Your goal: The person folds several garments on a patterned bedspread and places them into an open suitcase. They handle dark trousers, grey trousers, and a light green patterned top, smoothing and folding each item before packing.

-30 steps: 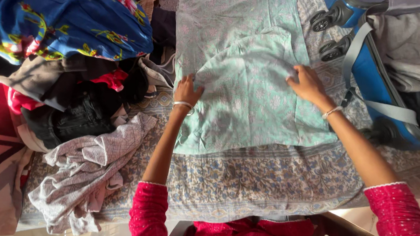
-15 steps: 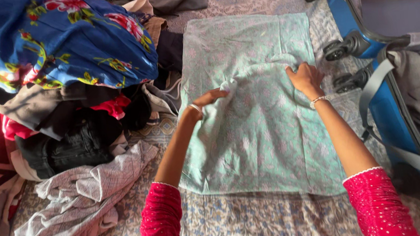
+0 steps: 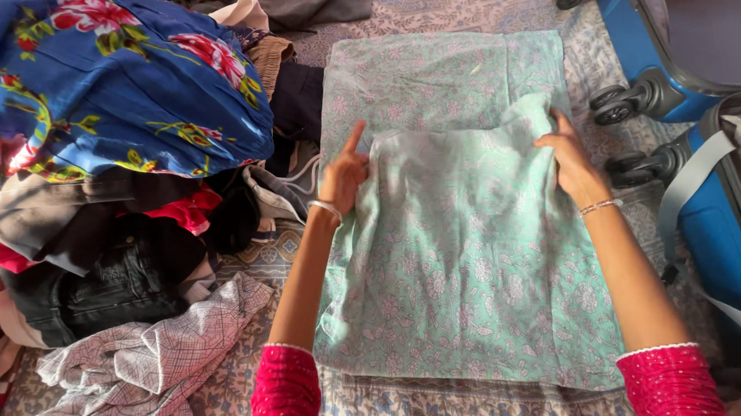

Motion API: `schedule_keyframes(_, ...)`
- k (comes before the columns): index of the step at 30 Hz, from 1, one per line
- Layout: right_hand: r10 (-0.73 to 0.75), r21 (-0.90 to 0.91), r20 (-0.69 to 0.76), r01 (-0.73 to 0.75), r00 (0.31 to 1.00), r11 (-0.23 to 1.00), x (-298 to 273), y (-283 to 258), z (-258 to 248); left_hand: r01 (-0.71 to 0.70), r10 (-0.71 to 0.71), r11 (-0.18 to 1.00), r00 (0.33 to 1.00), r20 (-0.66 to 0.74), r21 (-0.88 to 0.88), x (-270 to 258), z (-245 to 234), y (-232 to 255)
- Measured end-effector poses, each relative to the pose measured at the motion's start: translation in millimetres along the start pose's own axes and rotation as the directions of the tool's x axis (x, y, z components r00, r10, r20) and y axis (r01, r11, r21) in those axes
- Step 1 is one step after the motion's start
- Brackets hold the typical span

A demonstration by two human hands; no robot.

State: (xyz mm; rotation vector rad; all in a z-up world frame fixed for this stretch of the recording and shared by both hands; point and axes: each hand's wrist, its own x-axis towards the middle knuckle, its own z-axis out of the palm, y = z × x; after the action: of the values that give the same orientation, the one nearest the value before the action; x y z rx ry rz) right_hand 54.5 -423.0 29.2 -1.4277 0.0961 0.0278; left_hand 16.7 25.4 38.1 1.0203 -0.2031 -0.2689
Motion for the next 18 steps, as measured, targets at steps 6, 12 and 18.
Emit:
schedule_keyframes(6, -0.185, 0.209, 0.073, 0.166, 0.98, 0.964, 4.1, -20.6, -5.7, -0.153, 0.153, 0.988, 0.988, -0.002, 0.006, 18.5, 6.0, 17.1)
schedule_keyframes(12, -0.137, -0.312, -0.027, 0.121, 0.99, 0.942, 14.4, 5.6, -4.9, 0.329, -0.285, 0.889, 0.942, -0.178, 0.318, 54.5, -2.9, -10.6)
schedule_keyframes(18, -0.284, -0.279, 0.064, 0.29, 0.957, 0.915, 14.2, -34.3, 13.7, -0.01, -0.013, 0.938, 0.998, 0.064, 0.347, 90.2, 10.0, 3.8)
